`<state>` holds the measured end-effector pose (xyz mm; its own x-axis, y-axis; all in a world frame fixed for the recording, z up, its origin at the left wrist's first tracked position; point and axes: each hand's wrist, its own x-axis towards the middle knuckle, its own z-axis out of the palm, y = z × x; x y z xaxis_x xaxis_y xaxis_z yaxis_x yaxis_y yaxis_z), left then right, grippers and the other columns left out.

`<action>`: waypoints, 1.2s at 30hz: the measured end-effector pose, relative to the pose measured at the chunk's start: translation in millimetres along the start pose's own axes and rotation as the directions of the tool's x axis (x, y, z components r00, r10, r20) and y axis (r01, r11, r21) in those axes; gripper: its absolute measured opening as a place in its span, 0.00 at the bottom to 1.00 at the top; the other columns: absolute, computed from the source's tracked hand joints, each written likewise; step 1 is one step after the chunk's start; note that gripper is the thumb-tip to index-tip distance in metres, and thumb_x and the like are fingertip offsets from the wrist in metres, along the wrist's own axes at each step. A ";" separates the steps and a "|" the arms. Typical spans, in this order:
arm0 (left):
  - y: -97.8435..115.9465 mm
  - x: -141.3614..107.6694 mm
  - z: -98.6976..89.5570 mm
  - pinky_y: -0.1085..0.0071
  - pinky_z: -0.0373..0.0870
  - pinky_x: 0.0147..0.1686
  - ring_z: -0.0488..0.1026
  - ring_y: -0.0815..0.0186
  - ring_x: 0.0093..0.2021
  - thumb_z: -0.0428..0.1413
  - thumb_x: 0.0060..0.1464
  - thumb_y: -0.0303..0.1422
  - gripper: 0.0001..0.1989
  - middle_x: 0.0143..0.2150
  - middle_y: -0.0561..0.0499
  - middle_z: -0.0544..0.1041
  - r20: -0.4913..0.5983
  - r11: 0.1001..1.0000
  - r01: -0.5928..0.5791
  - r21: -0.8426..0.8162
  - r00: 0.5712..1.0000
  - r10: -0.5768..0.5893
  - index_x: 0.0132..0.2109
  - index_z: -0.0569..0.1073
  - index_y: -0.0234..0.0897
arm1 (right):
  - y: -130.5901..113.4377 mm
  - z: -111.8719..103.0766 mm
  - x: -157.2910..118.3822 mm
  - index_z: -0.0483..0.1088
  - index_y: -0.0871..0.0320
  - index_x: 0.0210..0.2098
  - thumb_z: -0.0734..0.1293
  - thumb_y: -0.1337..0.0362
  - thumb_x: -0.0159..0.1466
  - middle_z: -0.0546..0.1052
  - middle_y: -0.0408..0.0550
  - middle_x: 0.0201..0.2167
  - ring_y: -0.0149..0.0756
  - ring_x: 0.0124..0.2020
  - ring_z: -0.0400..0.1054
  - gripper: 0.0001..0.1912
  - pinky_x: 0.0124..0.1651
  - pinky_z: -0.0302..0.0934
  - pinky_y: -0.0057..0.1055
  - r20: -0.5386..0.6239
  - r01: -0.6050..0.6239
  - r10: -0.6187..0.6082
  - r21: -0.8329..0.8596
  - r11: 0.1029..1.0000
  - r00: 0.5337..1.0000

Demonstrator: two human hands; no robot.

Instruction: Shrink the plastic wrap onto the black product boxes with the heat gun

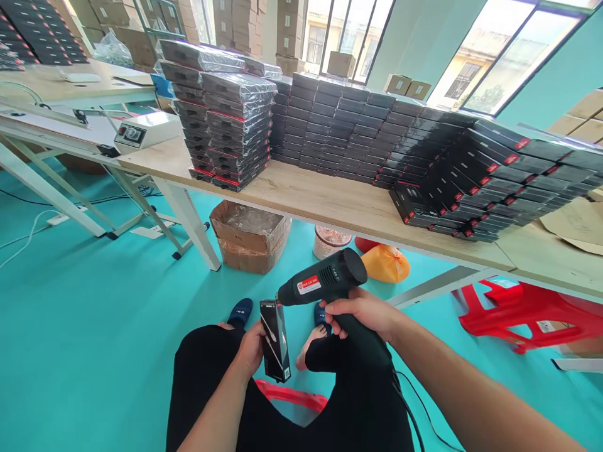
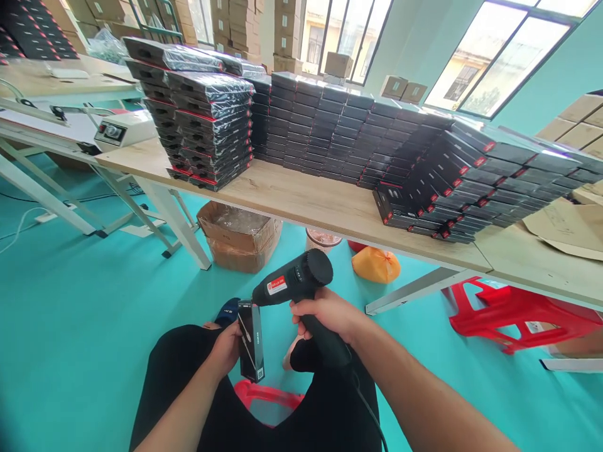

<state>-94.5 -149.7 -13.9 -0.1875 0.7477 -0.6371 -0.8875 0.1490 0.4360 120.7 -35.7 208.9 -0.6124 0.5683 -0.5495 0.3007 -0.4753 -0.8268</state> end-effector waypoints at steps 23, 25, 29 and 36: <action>25.0 -21.9 6.2 0.55 0.77 0.43 0.79 0.50 0.44 0.52 0.62 0.44 0.27 0.48 0.34 0.80 0.334 0.968 0.213 -0.131 0.929 -0.159 0.61 0.70 0.29 | 135.1 -18.6 -48.6 0.78 0.65 0.41 0.77 0.60 0.55 0.75 0.45 0.28 0.25 0.24 0.66 0.18 0.26 0.64 0.20 -0.115 -0.017 0.177 0.794 0.608 0.978; 23.7 -23.5 6.3 0.54 0.76 0.45 0.79 0.50 0.45 0.51 0.62 0.44 0.29 0.49 0.34 0.79 0.368 0.971 0.217 -0.098 0.915 -0.167 0.62 0.69 0.28 | 135.5 -18.4 -41.7 0.78 0.66 0.41 0.77 0.62 0.54 0.75 0.45 0.28 0.25 0.24 0.67 0.17 0.25 0.65 0.20 -0.097 -0.018 0.177 0.829 0.558 0.979; 21.9 -25.6 5.5 0.58 0.76 0.39 0.79 0.50 0.44 0.52 0.61 0.44 0.29 0.47 0.34 0.80 0.417 0.971 0.240 -0.025 0.885 -0.208 0.62 0.69 0.29 | 130.3 -16.1 -34.7 0.78 0.68 0.40 0.78 0.63 0.54 0.76 0.46 0.27 0.26 0.23 0.67 0.18 0.24 0.66 0.20 -0.093 -0.020 0.181 0.842 0.540 0.979; 20.8 -23.6 6.3 0.56 0.76 0.40 0.79 0.48 0.44 0.53 0.60 0.45 0.29 0.44 0.35 0.81 0.443 0.969 0.241 0.054 0.864 -0.239 0.62 0.70 0.29 | 121.8 -15.0 -35.7 0.78 0.66 0.39 0.77 0.64 0.55 0.76 0.46 0.27 0.26 0.23 0.67 0.16 0.24 0.66 0.20 -0.115 -0.012 0.183 0.819 0.574 0.976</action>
<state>-105.9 -160.1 14.2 0.2369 0.8972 -0.3728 -0.8825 0.3591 0.3036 190.2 -103.8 126.0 -0.4590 0.5447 -0.7019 -0.4187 -0.8294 -0.3698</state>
